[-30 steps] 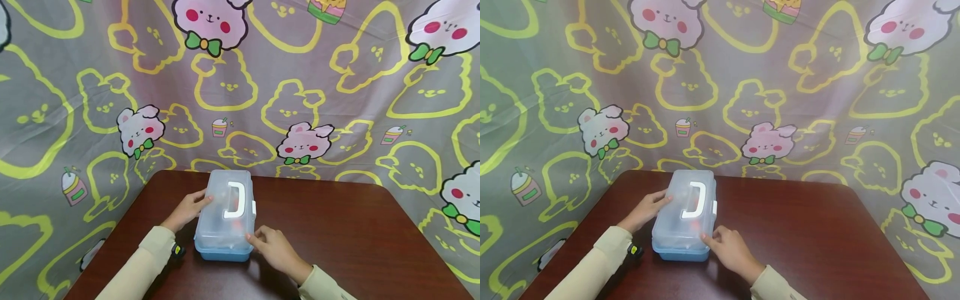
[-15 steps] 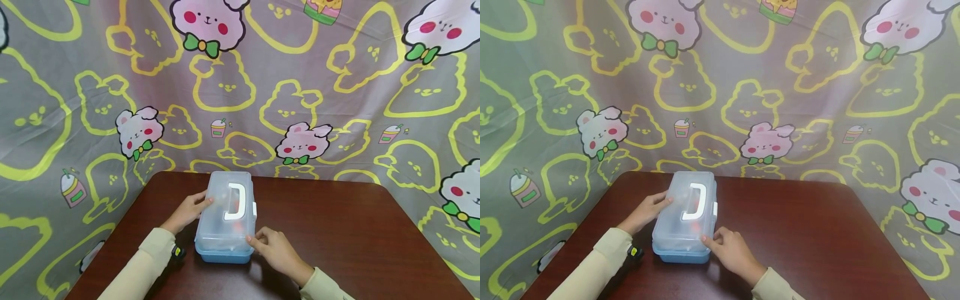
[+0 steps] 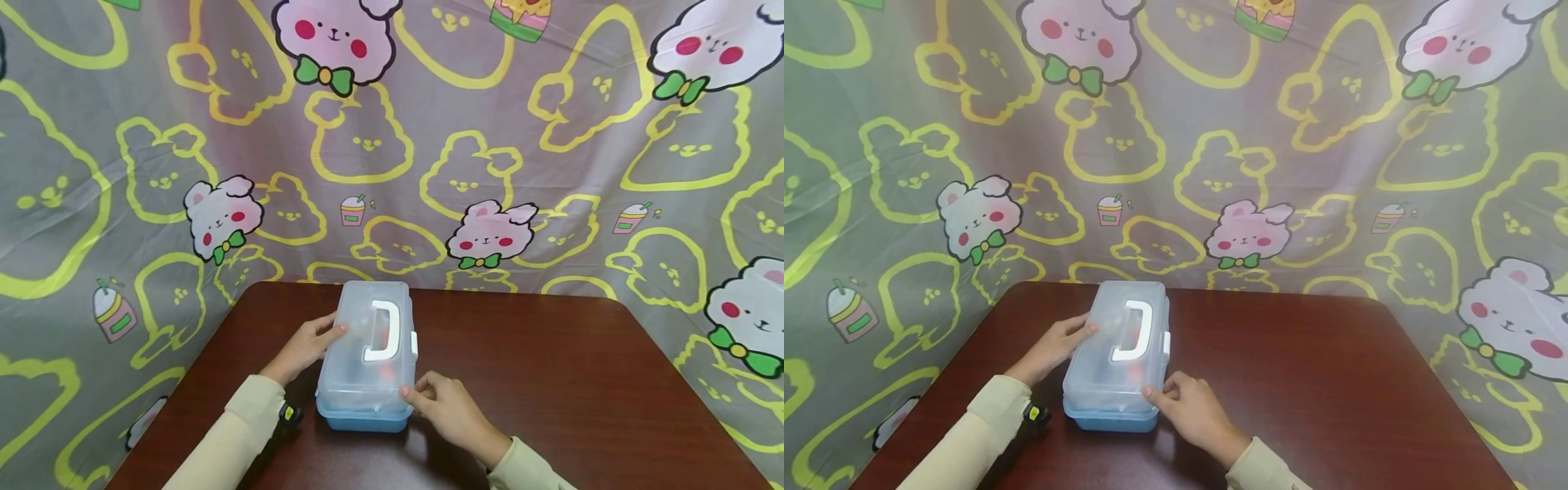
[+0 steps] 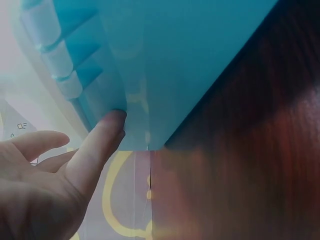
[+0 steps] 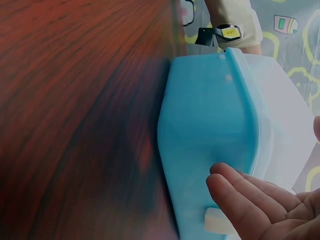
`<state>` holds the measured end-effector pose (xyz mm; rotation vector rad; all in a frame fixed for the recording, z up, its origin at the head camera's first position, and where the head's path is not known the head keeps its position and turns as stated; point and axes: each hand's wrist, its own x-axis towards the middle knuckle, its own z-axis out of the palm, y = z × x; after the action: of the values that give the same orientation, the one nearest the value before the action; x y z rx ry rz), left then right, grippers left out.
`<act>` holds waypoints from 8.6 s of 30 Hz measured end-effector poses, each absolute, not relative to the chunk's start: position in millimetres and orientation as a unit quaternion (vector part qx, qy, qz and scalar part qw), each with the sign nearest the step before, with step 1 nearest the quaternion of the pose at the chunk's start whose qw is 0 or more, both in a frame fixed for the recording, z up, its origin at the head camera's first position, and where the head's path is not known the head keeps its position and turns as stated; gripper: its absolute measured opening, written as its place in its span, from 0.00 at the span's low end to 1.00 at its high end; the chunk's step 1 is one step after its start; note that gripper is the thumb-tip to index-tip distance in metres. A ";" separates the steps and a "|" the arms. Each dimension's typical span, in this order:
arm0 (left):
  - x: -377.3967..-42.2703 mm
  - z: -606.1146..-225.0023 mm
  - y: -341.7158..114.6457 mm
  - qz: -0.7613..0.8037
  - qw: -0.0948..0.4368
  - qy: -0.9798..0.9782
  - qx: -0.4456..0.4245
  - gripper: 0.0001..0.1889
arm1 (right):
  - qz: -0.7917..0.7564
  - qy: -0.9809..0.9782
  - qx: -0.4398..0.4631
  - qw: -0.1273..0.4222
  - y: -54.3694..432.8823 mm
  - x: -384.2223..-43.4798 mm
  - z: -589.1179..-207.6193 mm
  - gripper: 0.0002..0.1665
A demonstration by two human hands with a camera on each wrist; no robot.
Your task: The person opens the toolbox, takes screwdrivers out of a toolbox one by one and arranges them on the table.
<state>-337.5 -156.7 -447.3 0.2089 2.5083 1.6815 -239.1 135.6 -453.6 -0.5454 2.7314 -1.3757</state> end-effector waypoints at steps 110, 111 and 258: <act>-271.7 -385.6 -57.7 -0.198 -0.191 0.711 0.647 0.25 | -0.743 0.633 -0.059 0.207 136.7 -340.6 -487.5 0.27; -272.0 -385.7 -57.6 -0.198 -0.191 0.711 0.647 0.25 | -0.739 0.638 -0.060 0.206 137.4 -340.8 -486.7 0.27; -251.5 -329.9 -112.6 -0.023 -0.254 0.924 0.284 0.39 | -0.651 0.732 -0.098 0.174 165.4 -338.2 -504.3 0.19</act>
<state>-251.5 -112.6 -329.9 1.0721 3.4925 -0.0879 -338.2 165.4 -504.3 -0.2788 2.0769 -1.8457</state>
